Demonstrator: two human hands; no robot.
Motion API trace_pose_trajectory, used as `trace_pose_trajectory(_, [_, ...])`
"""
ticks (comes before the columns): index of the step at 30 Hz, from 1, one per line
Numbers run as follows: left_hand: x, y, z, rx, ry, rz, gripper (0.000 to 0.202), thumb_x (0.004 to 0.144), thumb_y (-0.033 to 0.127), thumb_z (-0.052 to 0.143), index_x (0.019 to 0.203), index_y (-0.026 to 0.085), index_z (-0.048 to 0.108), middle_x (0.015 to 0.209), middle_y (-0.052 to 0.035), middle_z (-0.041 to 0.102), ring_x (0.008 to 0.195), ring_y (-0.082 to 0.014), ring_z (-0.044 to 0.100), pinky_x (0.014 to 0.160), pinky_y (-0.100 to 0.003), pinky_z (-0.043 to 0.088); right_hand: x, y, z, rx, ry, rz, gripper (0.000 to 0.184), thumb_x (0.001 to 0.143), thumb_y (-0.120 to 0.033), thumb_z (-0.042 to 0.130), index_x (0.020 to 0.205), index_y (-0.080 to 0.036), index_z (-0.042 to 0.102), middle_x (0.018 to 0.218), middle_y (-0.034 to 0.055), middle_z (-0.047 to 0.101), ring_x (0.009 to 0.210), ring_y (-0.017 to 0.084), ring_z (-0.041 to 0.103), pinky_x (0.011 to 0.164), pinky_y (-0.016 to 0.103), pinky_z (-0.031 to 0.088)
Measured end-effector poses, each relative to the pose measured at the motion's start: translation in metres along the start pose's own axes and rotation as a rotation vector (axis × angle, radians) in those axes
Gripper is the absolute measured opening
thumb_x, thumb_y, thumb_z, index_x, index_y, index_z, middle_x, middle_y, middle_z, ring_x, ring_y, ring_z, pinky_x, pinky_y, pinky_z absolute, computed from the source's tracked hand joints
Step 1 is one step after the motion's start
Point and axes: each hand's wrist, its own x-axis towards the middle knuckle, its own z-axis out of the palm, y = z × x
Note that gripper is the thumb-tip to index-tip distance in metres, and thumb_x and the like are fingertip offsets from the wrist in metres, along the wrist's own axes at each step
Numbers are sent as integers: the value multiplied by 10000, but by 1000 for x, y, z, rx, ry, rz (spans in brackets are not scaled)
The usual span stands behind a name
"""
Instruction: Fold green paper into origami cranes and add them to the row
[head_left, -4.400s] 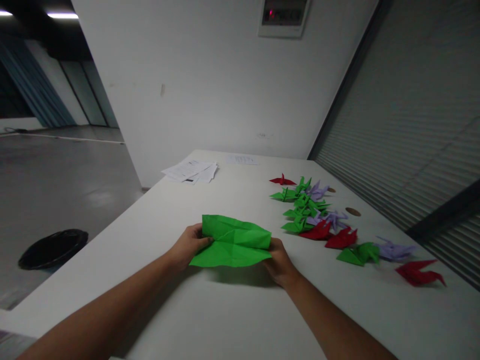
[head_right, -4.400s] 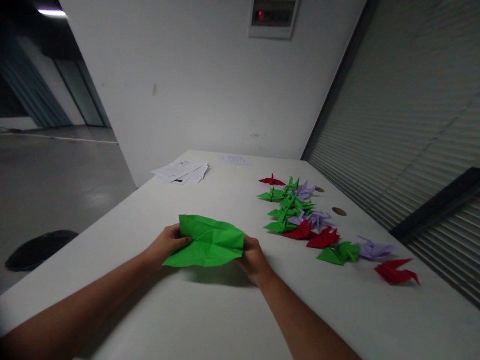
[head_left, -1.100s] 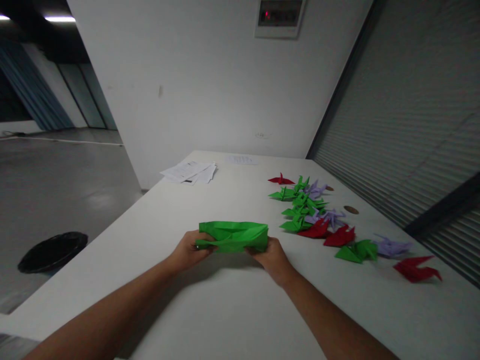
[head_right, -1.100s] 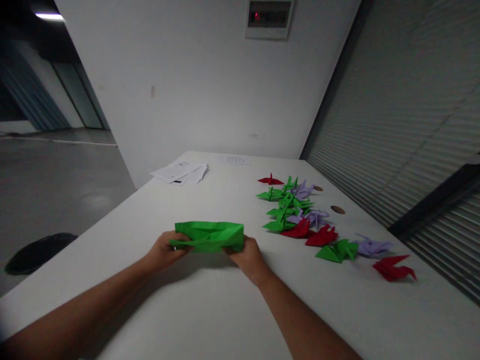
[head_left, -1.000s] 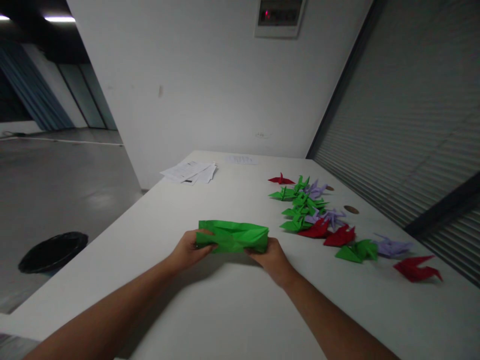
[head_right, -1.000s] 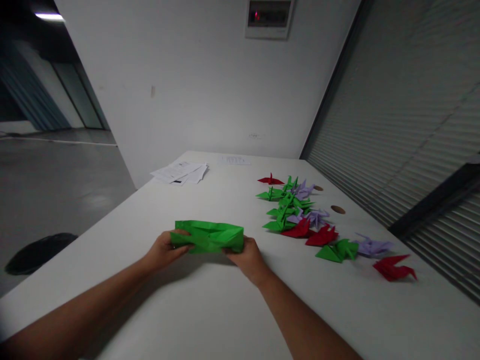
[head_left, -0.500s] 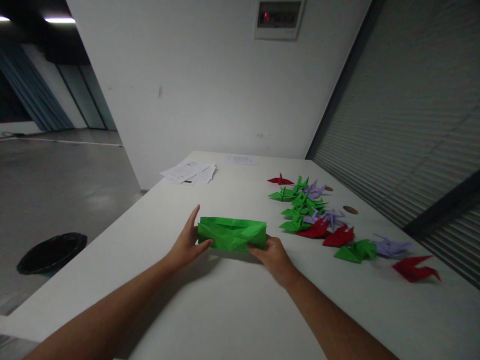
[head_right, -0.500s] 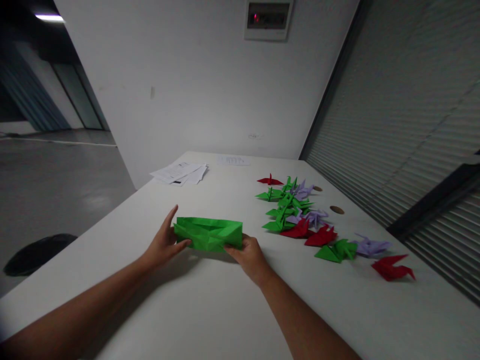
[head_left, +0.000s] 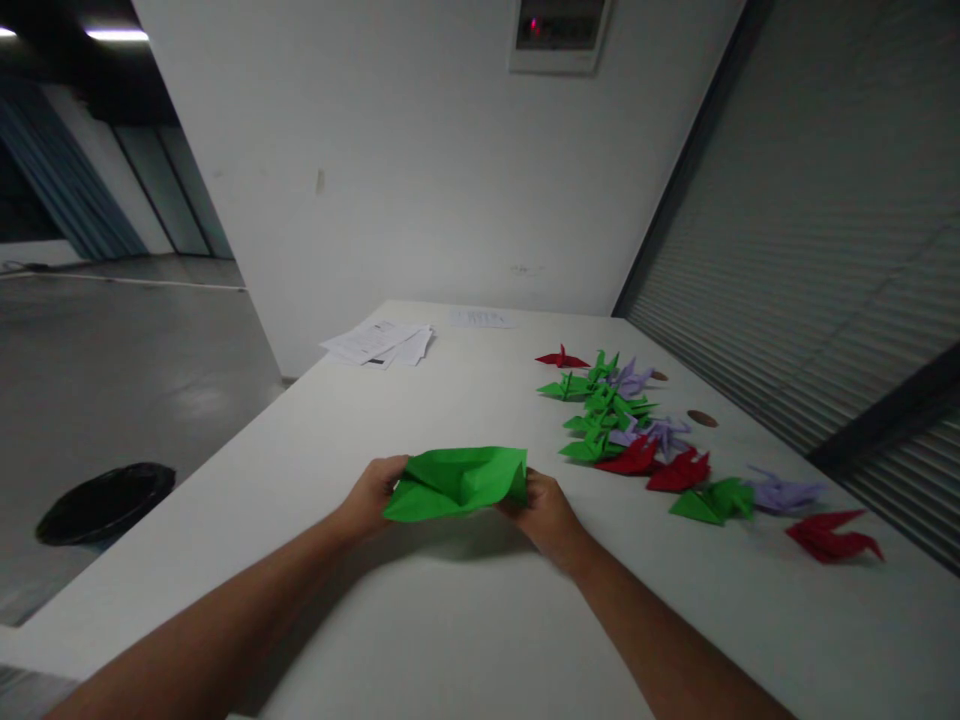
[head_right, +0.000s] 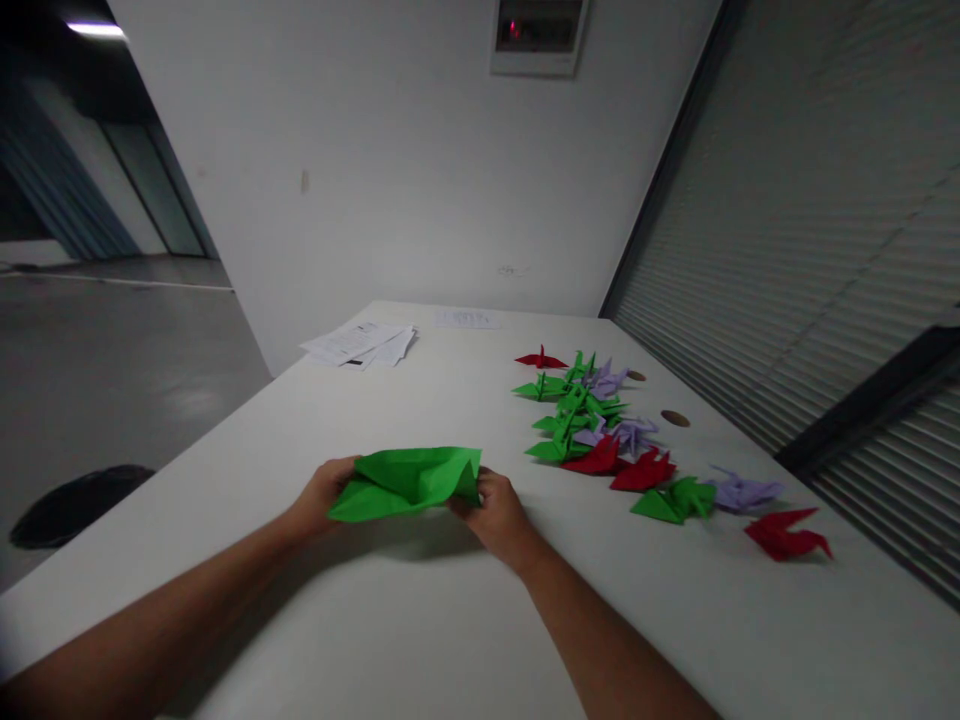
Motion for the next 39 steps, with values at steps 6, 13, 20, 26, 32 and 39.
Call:
trace_pose_trajectory(6, [-2,-3,-4,113,41,84,49,801,198,713,831,161,721,766,-60,732,669,-182,657,619,-273,498,-4,7,-5,-68,193,-50,545,685,-170,782,1203,-219,619,1060,77,718,933,235,695,818,327,570])
trace_pose_trajectory(13, [-1,-12,5,-58,147,-115,252,798,284,755,985,178,624,821,-23,695,714,-165,651,626,-262,531,-6,-6,-18,-300,169,-333,573,790,-189,751,1329,-248,564,1283,137,617,1208,291,606,1027,447,504])
trace_pose_trajectory(20, [2,-5,13,-405,119,-350,410,779,379,827,1044,153,610,915,-47,690,825,-189,659,727,-312,563,1,-12,-20,-179,-64,-174,101,849,-254,744,934,-202,759,1183,112,630,1056,245,656,885,370,543])
trace_pose_trajectory(26, [3,-3,12,-386,31,-410,379,779,397,821,998,125,675,907,-65,704,812,-196,643,738,-319,541,2,-19,-23,-233,-242,-16,58,808,-251,804,798,-198,784,1240,110,650,1147,279,606,1014,446,472])
trace_pose_trajectory(32, [6,1,14,-392,-57,-453,398,742,378,846,1010,123,701,927,-76,728,835,-215,660,756,-324,535,3,-27,-24,-243,-308,-119,105,798,-217,805,897,-240,782,1095,76,732,1120,268,601,1001,444,460])
trace_pose_trajectory(39, [5,-2,13,-355,-94,-425,358,774,352,820,1021,124,695,915,-67,711,819,-199,644,738,-307,521,0,-35,-11,-20,-413,141,305,765,-97,704,1048,-208,721,1057,58,740,1013,234,684,905,367,519])
